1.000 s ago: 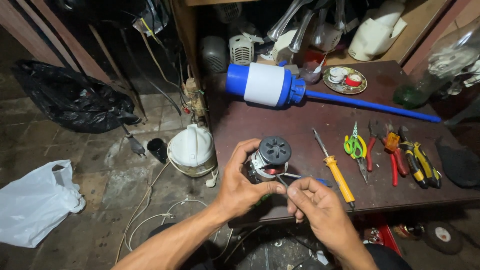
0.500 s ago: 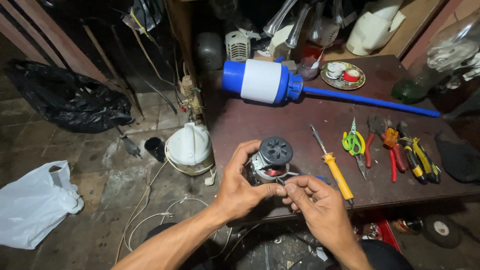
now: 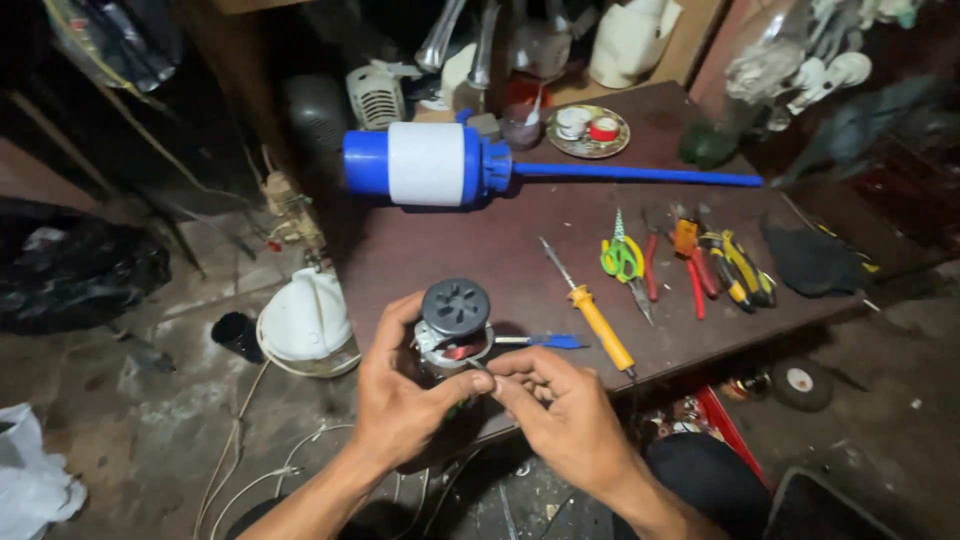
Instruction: Repairing and inspecting a small electric motor assembly using a screwdriver on a workbench.
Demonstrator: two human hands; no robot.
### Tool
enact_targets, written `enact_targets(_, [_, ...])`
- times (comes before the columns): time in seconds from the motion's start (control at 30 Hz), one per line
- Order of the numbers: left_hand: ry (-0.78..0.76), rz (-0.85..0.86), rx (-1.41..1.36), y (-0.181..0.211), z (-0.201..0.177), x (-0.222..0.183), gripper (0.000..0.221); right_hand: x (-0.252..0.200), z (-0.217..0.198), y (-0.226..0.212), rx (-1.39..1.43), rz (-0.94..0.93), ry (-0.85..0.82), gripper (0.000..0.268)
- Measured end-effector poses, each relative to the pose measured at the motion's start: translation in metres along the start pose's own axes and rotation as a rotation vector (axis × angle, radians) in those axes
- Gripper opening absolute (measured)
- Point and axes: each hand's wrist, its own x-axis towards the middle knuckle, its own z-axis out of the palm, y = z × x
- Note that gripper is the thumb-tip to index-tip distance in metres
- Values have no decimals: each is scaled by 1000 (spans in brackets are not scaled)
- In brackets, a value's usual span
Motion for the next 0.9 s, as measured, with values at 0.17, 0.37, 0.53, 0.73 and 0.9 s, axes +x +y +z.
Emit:
enact_targets(0.17, [-16,56,3,1,-1,1,68,9,-27,-12,-205,-126,-39,24])
enact_targets(0.37, [21,99,38,3,-11,4,64,78,-108,4,-702,-12,249,28])
enact_targets(0.53, [59,112,64,3,-15,5,65,145,-138,51,-1079,232,84,44])
enact_targets(0.73, [71,95,33,1,-18,6,66,174,-144,65,-1064,333,65,42])
enact_targets(0.9, [80,95,36,0,-21,8,68,181,-168,57,-774,428,98,24])
